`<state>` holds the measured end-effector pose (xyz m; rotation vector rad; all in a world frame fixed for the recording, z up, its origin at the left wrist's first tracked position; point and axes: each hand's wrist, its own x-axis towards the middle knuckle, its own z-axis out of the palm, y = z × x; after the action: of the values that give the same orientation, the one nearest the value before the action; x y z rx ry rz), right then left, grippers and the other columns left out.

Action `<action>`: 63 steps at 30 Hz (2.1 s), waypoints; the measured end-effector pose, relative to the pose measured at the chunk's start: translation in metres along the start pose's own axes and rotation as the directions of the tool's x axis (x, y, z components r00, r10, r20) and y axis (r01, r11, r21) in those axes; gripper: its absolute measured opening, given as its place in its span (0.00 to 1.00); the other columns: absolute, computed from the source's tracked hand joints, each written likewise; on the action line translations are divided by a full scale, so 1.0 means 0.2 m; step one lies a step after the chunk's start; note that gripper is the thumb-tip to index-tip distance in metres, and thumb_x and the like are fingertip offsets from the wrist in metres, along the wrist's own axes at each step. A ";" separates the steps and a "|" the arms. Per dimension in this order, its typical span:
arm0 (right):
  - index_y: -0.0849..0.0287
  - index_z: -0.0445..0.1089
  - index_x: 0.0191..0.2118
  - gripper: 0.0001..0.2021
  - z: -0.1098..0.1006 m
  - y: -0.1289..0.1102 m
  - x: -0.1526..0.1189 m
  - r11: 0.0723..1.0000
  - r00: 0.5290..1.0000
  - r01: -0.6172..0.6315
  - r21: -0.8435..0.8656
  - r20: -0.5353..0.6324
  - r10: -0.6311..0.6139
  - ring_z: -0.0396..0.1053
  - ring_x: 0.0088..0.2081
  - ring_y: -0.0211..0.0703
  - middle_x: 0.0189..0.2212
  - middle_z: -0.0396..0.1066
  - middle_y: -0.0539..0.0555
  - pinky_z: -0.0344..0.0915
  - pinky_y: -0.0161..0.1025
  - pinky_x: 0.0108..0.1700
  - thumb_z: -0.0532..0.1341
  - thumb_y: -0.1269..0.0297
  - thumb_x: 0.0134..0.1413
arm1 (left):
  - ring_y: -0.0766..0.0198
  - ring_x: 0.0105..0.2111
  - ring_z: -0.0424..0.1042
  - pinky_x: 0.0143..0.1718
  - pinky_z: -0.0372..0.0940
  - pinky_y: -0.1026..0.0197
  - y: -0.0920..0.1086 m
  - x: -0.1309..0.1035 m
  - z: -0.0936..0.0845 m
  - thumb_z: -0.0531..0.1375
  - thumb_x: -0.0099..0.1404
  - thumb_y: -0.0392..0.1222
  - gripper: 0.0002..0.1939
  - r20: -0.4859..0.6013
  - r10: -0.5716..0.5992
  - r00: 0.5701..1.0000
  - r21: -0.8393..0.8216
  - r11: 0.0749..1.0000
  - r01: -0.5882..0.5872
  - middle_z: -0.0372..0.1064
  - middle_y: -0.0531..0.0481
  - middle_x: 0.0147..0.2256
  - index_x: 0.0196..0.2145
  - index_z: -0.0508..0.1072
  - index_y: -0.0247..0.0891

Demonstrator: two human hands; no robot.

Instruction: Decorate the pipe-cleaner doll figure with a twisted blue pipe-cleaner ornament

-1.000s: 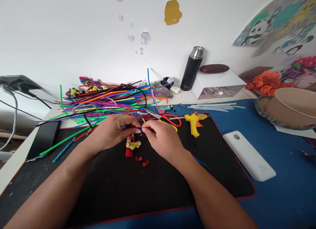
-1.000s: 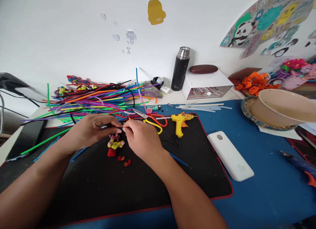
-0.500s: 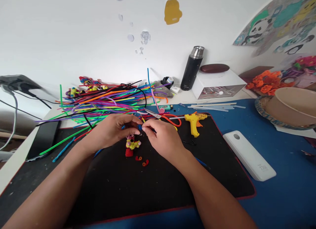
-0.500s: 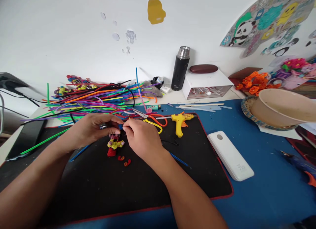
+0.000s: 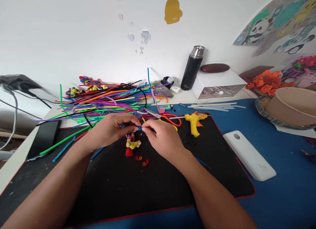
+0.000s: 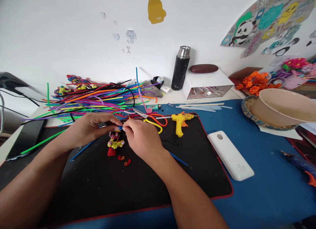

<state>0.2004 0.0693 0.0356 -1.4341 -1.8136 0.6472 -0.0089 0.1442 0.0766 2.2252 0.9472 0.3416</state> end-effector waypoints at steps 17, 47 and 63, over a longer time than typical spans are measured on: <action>0.53 0.78 0.40 0.06 0.00 0.01 0.01 1.000 1.000 -0.020 0.017 0.016 0.019 0.78 0.42 0.44 0.40 0.83 0.49 0.63 0.38 0.42 0.65 0.70 0.68 | 0.62 0.35 0.78 0.38 0.67 0.63 -0.04 0.00 0.00 0.60 0.74 0.46 0.10 0.024 0.053 0.998 0.085 0.995 -0.054 0.81 0.52 0.37 0.42 0.81 0.43; 0.54 0.78 0.40 0.06 0.00 0.00 0.00 1.000 1.000 -0.020 -0.003 0.003 0.020 0.77 0.40 0.43 0.38 0.82 0.49 0.62 0.38 0.41 0.65 0.71 0.68 | 0.61 0.29 0.79 0.34 0.69 0.63 -0.03 0.00 0.01 0.63 0.72 0.54 0.16 0.080 -0.024 0.996 0.003 1.000 0.024 0.81 0.52 0.32 0.50 0.78 0.43; 0.54 0.78 0.40 0.05 0.00 0.00 0.00 0.999 1.000 -0.026 -0.039 0.000 0.026 0.77 0.40 0.44 0.38 0.82 0.50 0.61 0.38 0.40 0.64 0.69 0.69 | 0.60 0.32 0.76 0.35 0.67 0.62 0.00 0.00 0.03 0.63 0.70 0.56 0.16 0.070 -0.086 0.994 0.005 0.996 0.086 0.79 0.51 0.35 0.45 0.79 0.42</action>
<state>0.2001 0.0698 0.0364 -1.4853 -1.8204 0.6279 -0.0060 0.1414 0.0732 2.1760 1.0028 0.2213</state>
